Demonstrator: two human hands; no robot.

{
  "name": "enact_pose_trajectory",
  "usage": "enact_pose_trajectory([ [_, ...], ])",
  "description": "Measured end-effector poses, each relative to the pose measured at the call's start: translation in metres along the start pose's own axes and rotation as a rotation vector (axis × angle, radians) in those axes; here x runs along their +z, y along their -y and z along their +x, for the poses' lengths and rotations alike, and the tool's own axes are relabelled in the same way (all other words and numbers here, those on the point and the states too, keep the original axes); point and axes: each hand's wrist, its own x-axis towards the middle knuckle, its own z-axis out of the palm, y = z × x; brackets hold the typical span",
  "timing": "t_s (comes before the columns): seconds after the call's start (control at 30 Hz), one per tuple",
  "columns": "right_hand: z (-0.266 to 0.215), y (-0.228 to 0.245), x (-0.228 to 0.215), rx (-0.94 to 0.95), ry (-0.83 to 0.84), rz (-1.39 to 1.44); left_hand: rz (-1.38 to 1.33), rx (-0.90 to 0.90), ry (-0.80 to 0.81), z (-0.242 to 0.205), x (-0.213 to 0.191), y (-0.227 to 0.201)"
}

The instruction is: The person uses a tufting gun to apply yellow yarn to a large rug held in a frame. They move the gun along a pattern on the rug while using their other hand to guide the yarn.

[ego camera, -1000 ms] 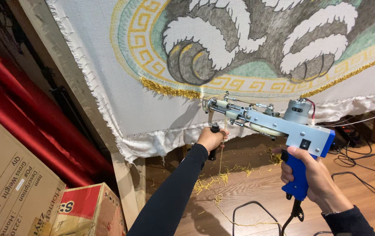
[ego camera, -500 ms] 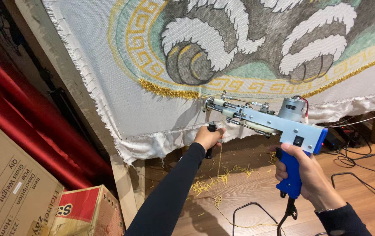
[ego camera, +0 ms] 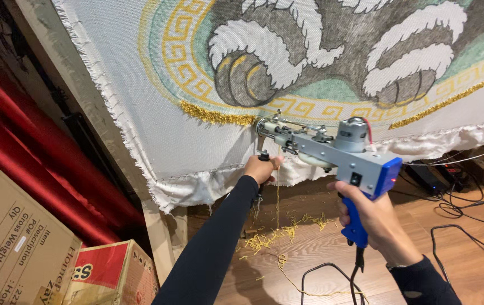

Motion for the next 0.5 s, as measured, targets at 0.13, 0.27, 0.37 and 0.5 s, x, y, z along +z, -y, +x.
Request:
enact_pose_trajectory([
  [0.13, 0.002, -0.005, 0.016, -0.005, -0.056, -0.016, 0.077, -0.034, -0.065, 0.007, -0.011, -0.004],
  [0.27, 0.002, -0.005, 0.025, -0.014, -0.063, 0.049, 0.084, 0.016, -0.047, 0.009, -0.018, -0.007],
  [0.37, 0.0, -0.001, 0.03, -0.003, -0.077, 0.051, 0.229, 0.005, -0.054, 0.003, -0.022, -0.019],
  [0.5, -0.004, 0.009, 0.038, 0.065, -0.079, 0.1, 0.328, -0.087, -0.069, -0.01, -0.029, -0.042],
])
